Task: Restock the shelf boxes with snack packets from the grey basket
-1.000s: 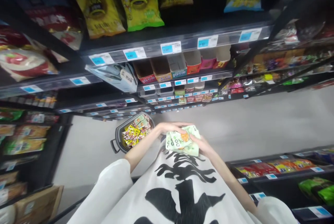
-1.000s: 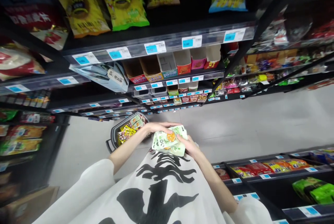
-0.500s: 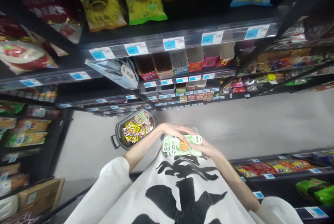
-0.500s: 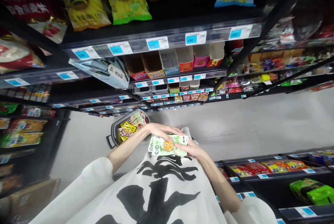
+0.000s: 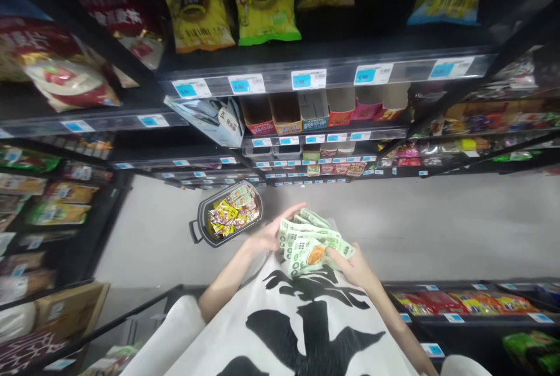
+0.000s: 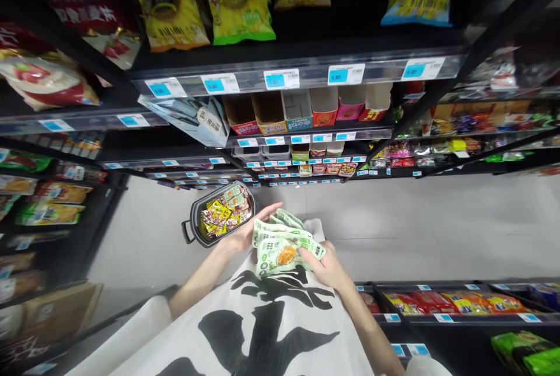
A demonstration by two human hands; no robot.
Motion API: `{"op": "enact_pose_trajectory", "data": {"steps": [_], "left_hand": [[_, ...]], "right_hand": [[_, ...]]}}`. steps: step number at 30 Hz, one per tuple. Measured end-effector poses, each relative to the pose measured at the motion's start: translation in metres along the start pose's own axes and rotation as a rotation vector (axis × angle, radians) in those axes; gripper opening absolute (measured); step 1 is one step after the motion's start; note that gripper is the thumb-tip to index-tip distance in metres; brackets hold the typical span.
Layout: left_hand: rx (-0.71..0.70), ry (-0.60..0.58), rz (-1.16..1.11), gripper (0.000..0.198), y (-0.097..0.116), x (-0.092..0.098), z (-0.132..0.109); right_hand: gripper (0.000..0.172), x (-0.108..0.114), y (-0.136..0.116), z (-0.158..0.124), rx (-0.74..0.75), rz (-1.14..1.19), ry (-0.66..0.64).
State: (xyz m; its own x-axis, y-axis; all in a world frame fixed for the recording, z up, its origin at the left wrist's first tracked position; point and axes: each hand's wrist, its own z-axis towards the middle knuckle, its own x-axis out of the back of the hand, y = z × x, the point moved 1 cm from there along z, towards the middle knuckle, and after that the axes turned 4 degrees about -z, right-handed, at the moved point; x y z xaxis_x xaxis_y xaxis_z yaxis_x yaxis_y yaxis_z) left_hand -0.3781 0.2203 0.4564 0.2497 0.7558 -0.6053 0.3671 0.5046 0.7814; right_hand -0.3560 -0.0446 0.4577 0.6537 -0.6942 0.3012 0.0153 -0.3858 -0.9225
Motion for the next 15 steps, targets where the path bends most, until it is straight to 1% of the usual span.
{"op": "enact_pose_trajectory", "data": {"steps": [2,4,5,7,9,10,12,15], "left_hand": [[-0.028,0.003,0.063,0.137,0.003,-0.017,-0.008],[-0.046,-0.008,0.157,0.141,0.008,-0.029,-0.013],[-0.049,-0.014,0.221,0.138,0.01,-0.033,-0.014],[-0.051,-0.007,0.366,0.123,0.013,-0.035,-0.014],[-0.059,0.029,0.499,0.108,0.011,-0.035,-0.013],[-0.065,0.048,0.543,0.105,0.009,-0.036,-0.012],[-0.083,0.066,0.583,0.106,0.003,-0.038,-0.01],[-0.103,0.06,0.581,0.107,-0.005,-0.044,-0.007]], "right_hand": [[0.051,0.005,-0.004,-0.002,0.105,-0.043,-0.005],[0.05,0.012,-0.01,-0.003,0.25,-0.082,-0.02],[0.048,0.015,-0.013,-0.003,0.313,-0.107,-0.033],[0.041,0.02,-0.019,-0.003,0.392,-0.171,-0.06],[0.034,0.023,-0.022,-0.003,0.428,-0.237,-0.084],[0.032,0.024,-0.023,-0.004,0.441,-0.264,-0.09],[0.031,0.024,-0.022,-0.006,0.47,-0.303,-0.078],[0.033,0.023,-0.019,-0.011,0.492,-0.325,-0.036]]}}
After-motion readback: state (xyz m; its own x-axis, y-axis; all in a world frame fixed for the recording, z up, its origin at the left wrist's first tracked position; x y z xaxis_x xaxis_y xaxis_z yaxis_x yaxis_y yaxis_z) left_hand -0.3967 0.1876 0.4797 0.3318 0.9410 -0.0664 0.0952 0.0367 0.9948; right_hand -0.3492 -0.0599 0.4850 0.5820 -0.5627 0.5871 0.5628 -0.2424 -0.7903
